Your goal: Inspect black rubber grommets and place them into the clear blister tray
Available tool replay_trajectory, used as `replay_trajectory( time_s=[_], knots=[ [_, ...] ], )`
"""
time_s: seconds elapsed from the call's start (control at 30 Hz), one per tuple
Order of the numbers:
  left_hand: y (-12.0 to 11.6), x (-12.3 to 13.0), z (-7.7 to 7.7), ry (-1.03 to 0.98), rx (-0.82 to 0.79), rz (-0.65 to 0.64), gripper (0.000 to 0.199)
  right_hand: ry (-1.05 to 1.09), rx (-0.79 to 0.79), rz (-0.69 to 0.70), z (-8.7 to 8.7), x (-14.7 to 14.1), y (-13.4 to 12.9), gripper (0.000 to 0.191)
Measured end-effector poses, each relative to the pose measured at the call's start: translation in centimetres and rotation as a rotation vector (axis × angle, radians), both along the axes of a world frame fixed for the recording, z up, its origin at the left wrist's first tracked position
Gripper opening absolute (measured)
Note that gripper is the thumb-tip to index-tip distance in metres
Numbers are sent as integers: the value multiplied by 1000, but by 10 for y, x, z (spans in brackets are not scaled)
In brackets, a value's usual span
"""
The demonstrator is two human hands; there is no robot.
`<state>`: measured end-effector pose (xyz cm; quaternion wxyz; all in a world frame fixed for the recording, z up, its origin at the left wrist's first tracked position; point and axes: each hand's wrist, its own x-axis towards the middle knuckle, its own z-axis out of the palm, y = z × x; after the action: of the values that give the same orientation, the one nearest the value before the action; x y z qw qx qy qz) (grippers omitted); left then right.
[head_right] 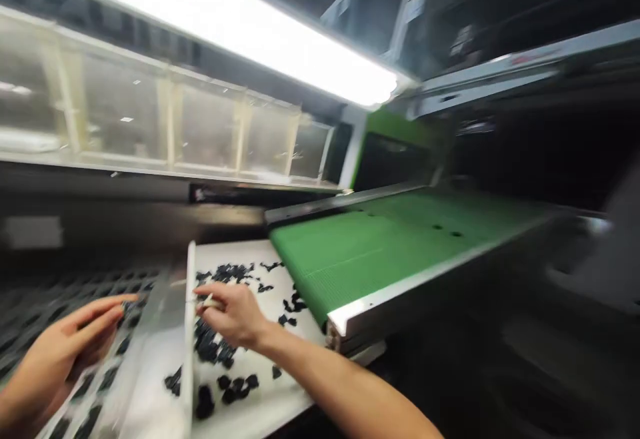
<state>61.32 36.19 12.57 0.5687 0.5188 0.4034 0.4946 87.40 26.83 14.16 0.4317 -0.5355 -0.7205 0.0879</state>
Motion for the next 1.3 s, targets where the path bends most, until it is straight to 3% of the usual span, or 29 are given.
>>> replay_trajectory(
  time_s=[0.03,0.13,0.27,0.4,0.57,0.83,1.07,1.2,1.3],
  knots=[
    [1,-12,4,29,52,-48,48,18,-10,21,1,-1,-3,35],
    [17,-40,22,160,245,36,42,70,-39,68,4,-2,-8,38],
    [72,-57,32,174,260,77,43,98,-61,102,6,0,-9,36],
    [131,-55,24,333,198,107,30,41,-32,135,5,0,-15,34],
    [198,-38,2,524,161,143,14,-31,19,136,2,2,-16,34],
    [279,-14,-22,847,132,167,31,-76,49,169,-3,6,-12,35],
    [300,5,-29,932,79,172,37,-123,35,192,-1,2,-14,34],
    [292,5,-23,869,64,187,36,-148,38,208,1,1,-15,32],
    [276,3,-10,744,60,183,33,-152,44,223,3,0,-16,32]
  ],
)
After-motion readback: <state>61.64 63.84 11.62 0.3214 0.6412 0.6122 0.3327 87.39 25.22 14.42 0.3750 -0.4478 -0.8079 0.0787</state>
